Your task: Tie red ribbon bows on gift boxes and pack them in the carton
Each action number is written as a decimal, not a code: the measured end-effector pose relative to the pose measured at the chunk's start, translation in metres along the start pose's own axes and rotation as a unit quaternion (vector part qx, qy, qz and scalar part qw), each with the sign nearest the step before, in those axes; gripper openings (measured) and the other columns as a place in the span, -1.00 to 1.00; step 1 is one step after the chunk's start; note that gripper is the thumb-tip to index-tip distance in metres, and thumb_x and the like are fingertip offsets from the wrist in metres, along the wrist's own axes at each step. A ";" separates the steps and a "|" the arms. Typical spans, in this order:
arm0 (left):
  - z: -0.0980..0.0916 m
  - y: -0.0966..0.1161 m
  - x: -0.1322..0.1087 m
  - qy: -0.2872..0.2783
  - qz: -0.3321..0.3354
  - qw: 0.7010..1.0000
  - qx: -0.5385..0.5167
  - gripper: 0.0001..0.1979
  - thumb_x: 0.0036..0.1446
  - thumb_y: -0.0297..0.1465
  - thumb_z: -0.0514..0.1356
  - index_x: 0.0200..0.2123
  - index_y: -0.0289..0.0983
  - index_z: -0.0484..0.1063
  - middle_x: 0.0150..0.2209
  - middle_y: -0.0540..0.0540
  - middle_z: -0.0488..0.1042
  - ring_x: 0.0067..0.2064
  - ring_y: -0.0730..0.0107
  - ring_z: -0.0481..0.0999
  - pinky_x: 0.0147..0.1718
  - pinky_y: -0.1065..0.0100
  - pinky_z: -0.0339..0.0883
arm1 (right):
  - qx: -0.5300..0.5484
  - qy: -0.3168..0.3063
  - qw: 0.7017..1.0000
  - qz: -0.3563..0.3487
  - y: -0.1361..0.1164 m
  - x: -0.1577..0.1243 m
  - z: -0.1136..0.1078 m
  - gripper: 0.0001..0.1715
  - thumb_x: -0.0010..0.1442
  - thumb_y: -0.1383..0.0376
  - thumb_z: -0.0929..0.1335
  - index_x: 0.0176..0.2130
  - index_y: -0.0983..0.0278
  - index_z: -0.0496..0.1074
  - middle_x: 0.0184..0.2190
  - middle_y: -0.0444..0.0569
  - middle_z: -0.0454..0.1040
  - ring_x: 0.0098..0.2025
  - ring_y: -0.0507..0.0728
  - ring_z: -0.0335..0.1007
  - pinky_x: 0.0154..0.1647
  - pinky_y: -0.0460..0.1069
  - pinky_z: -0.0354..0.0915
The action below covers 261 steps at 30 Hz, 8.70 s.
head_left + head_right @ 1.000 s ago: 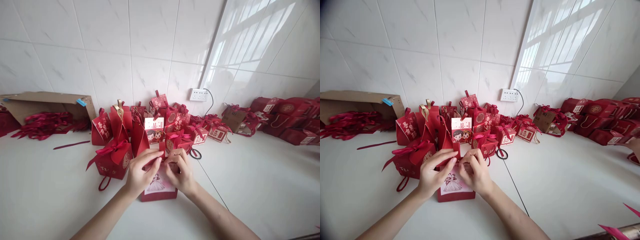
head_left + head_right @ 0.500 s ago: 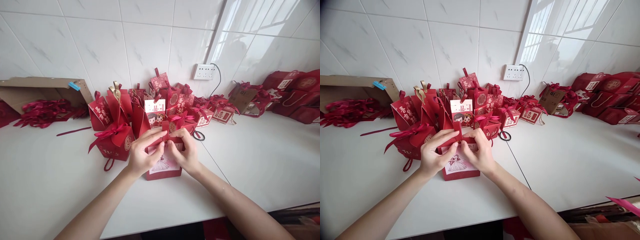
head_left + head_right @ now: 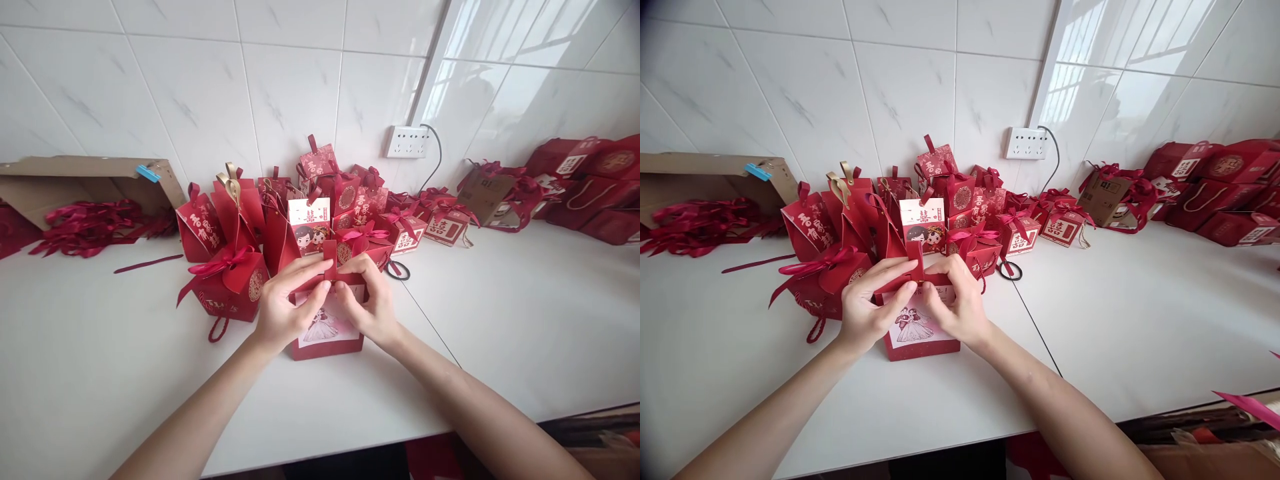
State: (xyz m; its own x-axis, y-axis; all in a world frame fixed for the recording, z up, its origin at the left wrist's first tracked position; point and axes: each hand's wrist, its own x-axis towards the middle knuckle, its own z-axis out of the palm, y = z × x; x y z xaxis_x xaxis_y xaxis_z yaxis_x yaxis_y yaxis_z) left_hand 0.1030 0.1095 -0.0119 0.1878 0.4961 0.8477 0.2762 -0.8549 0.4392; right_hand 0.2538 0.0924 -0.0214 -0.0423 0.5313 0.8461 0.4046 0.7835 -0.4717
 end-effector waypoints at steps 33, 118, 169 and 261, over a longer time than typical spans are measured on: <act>0.002 -0.002 -0.003 0.000 -0.017 0.999 -0.045 -0.74 0.10 -0.51 0.18 -0.13 -0.24 0.52 -0.09 -0.08 0.55 -0.09 0.38 0.55 -0.14 0.47 0.50 | 0.005 0.007 1.000 0.014 0.001 -0.001 0.003 -0.92 0.20 0.41 0.27 -0.33 0.23 0.28 -0.44 -0.12 0.33 -0.40 0.04 0.28 -0.40 -0.04 0.22; -0.003 0.005 0.003 0.001 -0.077 0.995 -0.057 -0.89 0.06 -0.46 0.20 -0.36 -0.24 0.55 -0.35 -0.01 0.60 -0.31 0.40 0.59 -0.31 0.48 0.50 | 0.007 0.003 0.999 0.033 -0.001 -0.002 0.004 -0.95 0.19 0.37 0.25 -0.31 0.22 0.30 -0.40 -0.09 0.37 -0.37 0.05 0.31 -0.36 -0.04 0.27; -0.005 0.004 0.002 -0.015 -0.076 0.994 -0.080 -0.82 0.02 -0.49 0.16 -0.32 -0.28 0.55 -0.29 -0.06 0.60 -0.22 0.36 0.59 -0.22 0.45 0.51 | 0.025 -0.005 0.999 0.039 -0.003 0.000 0.001 -0.93 0.15 0.38 0.25 -0.33 0.24 0.31 -0.42 -0.11 0.37 -0.39 0.04 0.30 -0.39 -0.06 0.24; -0.006 -0.039 -0.002 0.048 0.248 0.966 0.061 -0.36 0.02 -0.36 0.31 0.14 -0.17 0.11 0.00 -0.24 0.39 0.15 0.05 0.36 0.05 0.02 0.37 | 0.299 0.216 0.907 0.203 0.025 0.013 0.005 -0.37 0.12 -0.13 0.21 0.06 0.14 0.29 -0.11 0.02 0.46 -0.01 0.21 0.39 0.05 0.18 0.32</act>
State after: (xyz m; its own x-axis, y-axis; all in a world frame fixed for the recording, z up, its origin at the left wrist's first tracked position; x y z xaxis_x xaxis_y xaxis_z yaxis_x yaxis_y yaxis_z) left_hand 0.0861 0.1408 -0.0287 0.2388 0.0085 0.9710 0.2855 -0.9564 -0.0618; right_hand 0.2587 0.1206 -0.0229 0.4127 0.7404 0.5305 -0.2656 0.6549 -0.7075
